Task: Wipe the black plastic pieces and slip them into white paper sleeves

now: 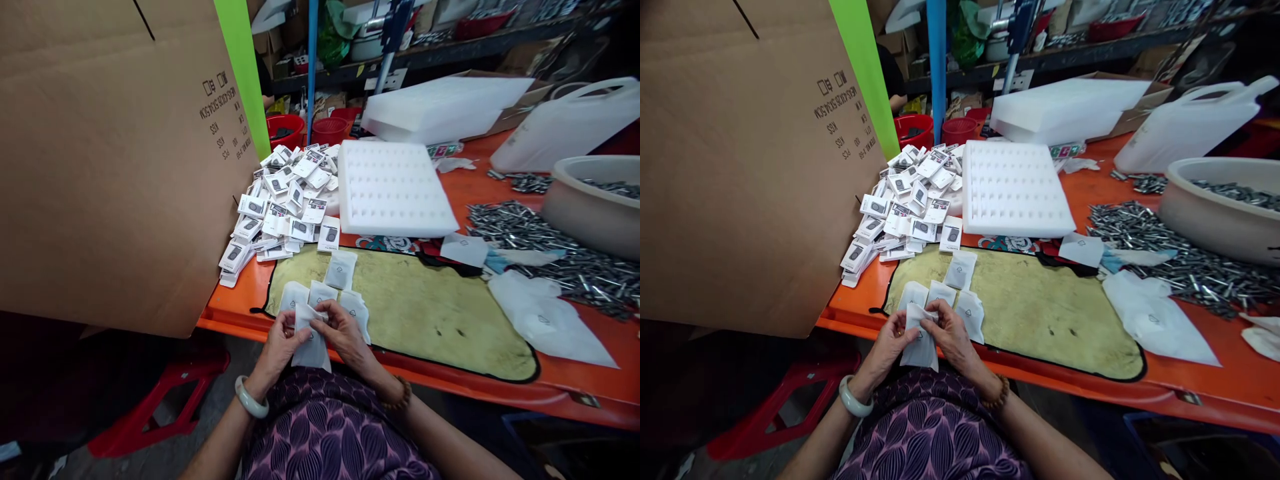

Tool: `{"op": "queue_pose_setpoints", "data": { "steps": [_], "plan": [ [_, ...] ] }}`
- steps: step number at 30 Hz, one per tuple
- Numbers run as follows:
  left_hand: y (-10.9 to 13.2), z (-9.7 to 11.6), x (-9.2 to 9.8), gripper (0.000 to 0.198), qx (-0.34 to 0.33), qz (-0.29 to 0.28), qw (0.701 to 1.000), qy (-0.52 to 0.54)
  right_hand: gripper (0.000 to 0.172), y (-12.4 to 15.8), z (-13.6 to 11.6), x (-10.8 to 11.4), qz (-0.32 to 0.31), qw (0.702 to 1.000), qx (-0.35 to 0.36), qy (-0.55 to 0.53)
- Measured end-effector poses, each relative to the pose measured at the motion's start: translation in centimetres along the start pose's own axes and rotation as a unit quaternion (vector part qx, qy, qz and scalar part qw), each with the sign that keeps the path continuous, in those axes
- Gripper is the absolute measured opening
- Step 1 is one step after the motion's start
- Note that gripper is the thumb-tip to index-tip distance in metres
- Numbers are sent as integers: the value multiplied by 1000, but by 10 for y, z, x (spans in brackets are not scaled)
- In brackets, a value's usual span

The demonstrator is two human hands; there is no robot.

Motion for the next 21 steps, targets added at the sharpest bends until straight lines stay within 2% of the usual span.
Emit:
{"op": "queue_pose_setpoints", "data": {
  "steps": [2,4,6,8,11,14,17,21],
  "plan": [
    [-1,-18,-2,50,58,-54,997,-12,24,-11,9,-4,-2,1000,-10,-1],
    [-7,-23,4,52,70,-60,996,-20,22,-22,11,-5,-20,999,-13,37],
    [-20,-16,18,52,42,-19,998,-47,19,-36,8,-2,-30,994,-4,103],
    [-36,-1,36,47,-2,35,991,-126,14,-52,2,4,-22,982,26,187],
    [-56,17,56,31,-49,101,950,-291,9,-73,-3,4,-11,949,102,300],
    [-67,19,67,21,-63,132,919,-365,6,-89,8,-8,-34,926,132,351],
    [-69,13,71,24,-71,132,932,-331,17,-98,20,-19,-48,930,116,346],
    [-62,1,67,42,-41,73,984,-154,16,-93,13,-24,-32,943,106,314]
  ]
}}
Point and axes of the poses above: each hand's wrist, its own y-axis away from the middle knuckle, its own x-axis out of the back of the hand, z = x × y, the point moved 8 cm from there along -y, towards the middle knuckle
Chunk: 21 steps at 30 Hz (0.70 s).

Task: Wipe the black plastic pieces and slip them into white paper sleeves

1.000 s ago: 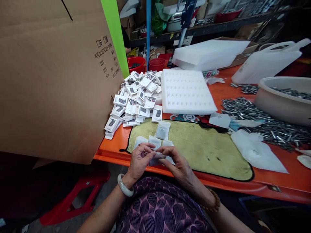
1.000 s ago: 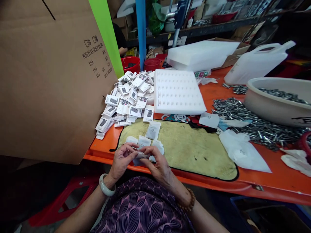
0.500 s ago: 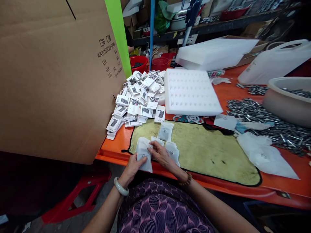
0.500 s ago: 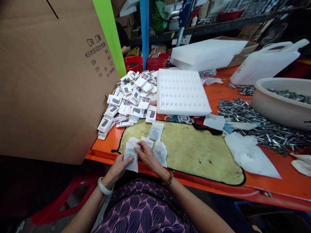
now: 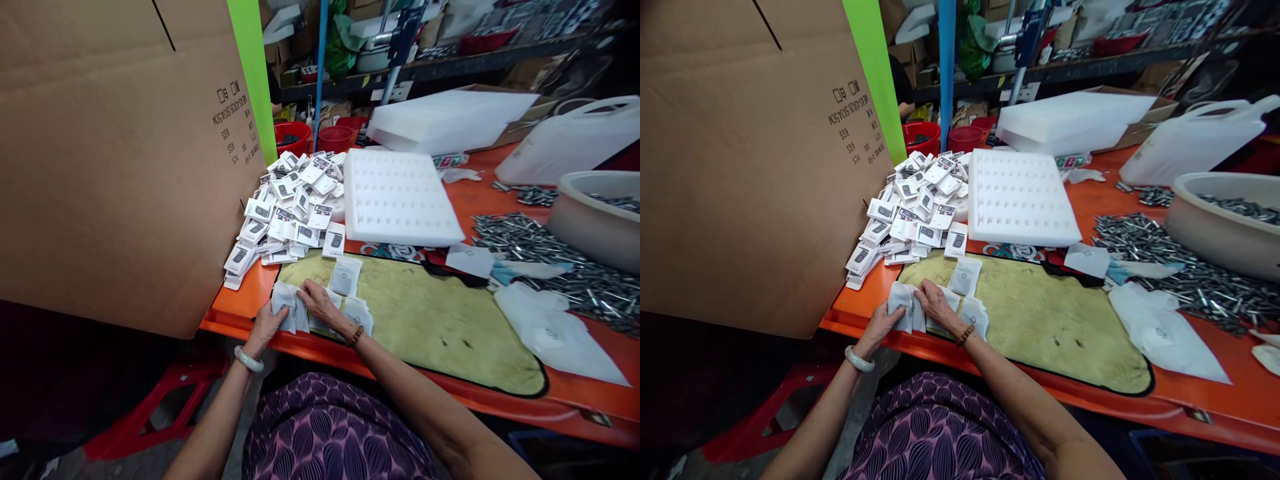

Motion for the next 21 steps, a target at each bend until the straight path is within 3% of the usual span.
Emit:
{"op": "queue_pose_setpoints", "data": {
  "steps": [3,7,11,13,15,18,21],
  "plan": [
    [16,1,-5,52,24,-27,987,159,17,10,-15,7,32,997,1,-68],
    [46,1,-1,59,40,2,966,255,18,24,-38,2,77,991,2,-108],
    [85,-14,19,65,50,54,950,302,20,32,-66,-24,27,989,3,-142],
    [106,-27,43,62,50,101,946,304,21,36,-79,-39,-36,984,0,-176],
    [129,-43,81,62,49,173,937,299,21,41,-85,-49,-82,975,-15,-206],
    [169,-66,154,62,40,319,909,265,26,46,-78,-52,-96,970,-47,-218],
    [210,-71,222,55,36,442,886,134,31,51,-60,-56,-102,971,-71,-203]
  ]
}}
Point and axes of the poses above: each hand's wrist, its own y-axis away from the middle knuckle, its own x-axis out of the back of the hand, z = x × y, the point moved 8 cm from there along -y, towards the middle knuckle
